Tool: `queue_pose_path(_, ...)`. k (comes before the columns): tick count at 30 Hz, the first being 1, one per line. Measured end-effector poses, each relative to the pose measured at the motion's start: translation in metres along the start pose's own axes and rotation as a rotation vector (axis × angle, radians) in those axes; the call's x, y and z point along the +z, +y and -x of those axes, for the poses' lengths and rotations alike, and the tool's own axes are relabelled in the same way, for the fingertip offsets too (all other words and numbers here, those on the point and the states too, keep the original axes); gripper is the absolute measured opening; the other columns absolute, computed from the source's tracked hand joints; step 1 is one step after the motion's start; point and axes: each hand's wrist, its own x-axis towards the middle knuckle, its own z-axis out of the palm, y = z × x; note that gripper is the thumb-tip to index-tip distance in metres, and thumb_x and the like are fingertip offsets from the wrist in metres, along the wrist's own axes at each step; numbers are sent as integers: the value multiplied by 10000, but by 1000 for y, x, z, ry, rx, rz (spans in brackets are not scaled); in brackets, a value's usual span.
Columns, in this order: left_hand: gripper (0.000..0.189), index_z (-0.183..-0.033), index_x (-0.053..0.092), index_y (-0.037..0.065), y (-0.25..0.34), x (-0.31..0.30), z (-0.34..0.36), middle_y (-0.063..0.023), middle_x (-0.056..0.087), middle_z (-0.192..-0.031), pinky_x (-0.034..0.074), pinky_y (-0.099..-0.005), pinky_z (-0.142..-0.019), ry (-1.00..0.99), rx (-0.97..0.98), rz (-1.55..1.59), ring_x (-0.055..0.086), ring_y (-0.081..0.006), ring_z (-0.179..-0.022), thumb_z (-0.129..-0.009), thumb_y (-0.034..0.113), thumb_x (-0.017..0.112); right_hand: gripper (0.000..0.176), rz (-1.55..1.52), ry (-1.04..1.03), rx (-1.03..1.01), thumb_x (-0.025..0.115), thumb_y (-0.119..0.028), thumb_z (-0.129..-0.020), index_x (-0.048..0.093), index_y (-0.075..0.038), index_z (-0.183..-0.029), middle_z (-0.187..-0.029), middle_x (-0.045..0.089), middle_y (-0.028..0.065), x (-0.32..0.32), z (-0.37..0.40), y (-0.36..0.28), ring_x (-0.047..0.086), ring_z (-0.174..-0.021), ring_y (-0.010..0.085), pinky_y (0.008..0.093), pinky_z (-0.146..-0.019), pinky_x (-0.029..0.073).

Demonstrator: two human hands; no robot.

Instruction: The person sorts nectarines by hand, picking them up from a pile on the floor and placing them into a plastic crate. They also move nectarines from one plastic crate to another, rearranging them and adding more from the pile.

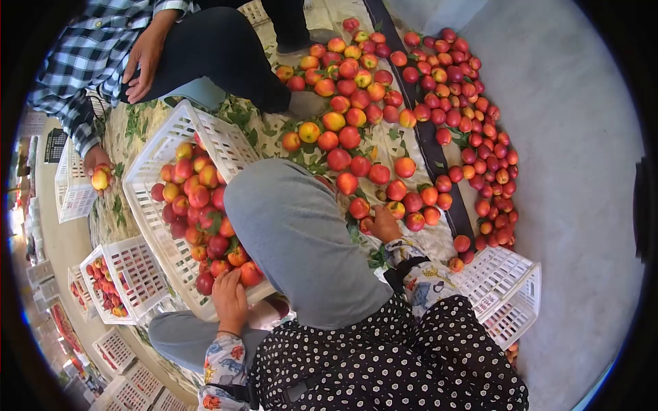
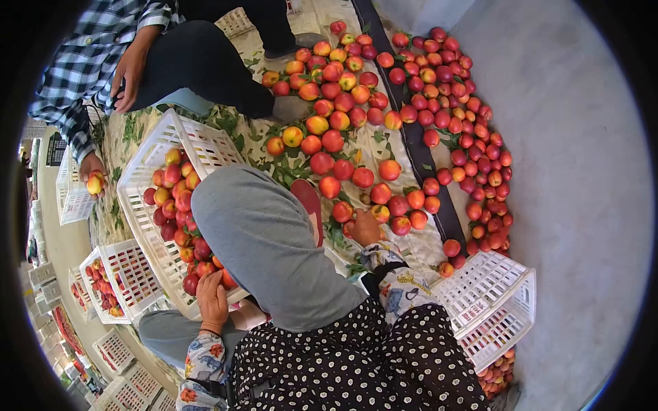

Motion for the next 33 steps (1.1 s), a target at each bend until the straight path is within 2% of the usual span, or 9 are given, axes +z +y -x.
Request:
queue_pose_path(2, 367, -1206, 666, 31, -1, 2, 0, -135, 671, -1188, 409, -484, -1049, 1, -2, -8, 567, -366, -1189, -877, 121, 533, 448, 176, -110, 138, 757, -282, -787, 592, -26, -1115, -1084, 640, 246, -6, 6, -20, 651, -978, 410, 492, -803, 548)
queue_pose_path(6, 360, -1191, 674, 37, 0, 1, -2, -125, 679, -1173, 422, -478, -1036, 20, -4, -4, 572, -357, -1184, -862, 114, 549, 396, 298, -8, -131, 735, -314, -786, 590, -72, -1063, -951, 643, 220, 21, 20, 2, 671, -884, 398, 516, -745, 539)
queue_pose_path(8, 338, -1166, 685, 48, 0, 0, -2, -120, 683, -1153, 431, -473, -1032, 39, -14, -26, 580, -342, -1179, -852, 119, 579, 607, 310, -48, -120, 846, -369, -669, 540, -73, -1102, -967, 672, 203, 56, 6, 35, 679, -859, 390, 504, -717, 549)
queue_pose_path(13, 319, -1153, 681, 72, -4, 3, 1, -93, 685, -1131, 429, -463, -1026, 86, -31, -45, 585, -313, -1160, -862, 171, 594, 537, 206, -311, 49, 793, -364, -763, 557, -60, -1138, -947, 688, 173, 54, -22, 63, 699, -787, 324, 471, -679, 549)
queue_pose_path(16, 324, -1159, 680, 76, -3, 1, 0, -87, 682, -1145, 433, -456, -1023, 94, -35, -23, 582, -311, -1165, -863, 177, 594, 425, -754, -387, 270, 663, -323, -899, 559, -69, -1223, -863, 637, 22, -45, -21, 7, 621, -710, 136, 277, -600, 496)
queue_pose_path(22, 306, -1132, 692, 86, -2, 1, 3, -80, 681, -1121, 446, -449, -998, 147, -41, -3, 591, -301, -1143, -862, 210, 615, 559, -926, -31, -282, 647, -363, -911, 499, -35, -1339, -1020, 602, 49, -218, -35, -167, 570, -784, 119, 257, -665, 461)
queue_pose_path(26, 284, -1103, 703, 84, -2, 1, 4, -75, 682, -1108, 448, -439, -989, 167, -52, 15, 593, -295, -1132, -864, 204, 610, 671, -727, -72, -726, 770, -268, -808, 490, -34, -1370, -1146, 592, 67, -259, 24, -345, 610, -1049, 178, 326, -878, 515)
queue_pose_path(30, 284, -1096, 706, 81, -3, 0, 5, -75, 682, -1096, 445, -432, -983, 158, -48, 27, 593, -295, -1122, -868, 215, 603, 728, 59, -94, -1306, 852, -205, -693, 534, -67, -1334, -1214, 610, 106, -231, 47, -437, 632, -1107, 256, 368, -916, 523)
queue_pose_path(33, 287, -1095, 707, 82, -5, 2, 6, -75, 681, -1088, 439, -433, -985, 170, -50, 59, 594, -294, -1114, -869, 220, 598, 630, 590, -232, -1281, 805, -163, -740, 562, -113, -1320, -1145, 633, 118, -194, 57, -453, 649, -1005, 307, 400, -858, 534)
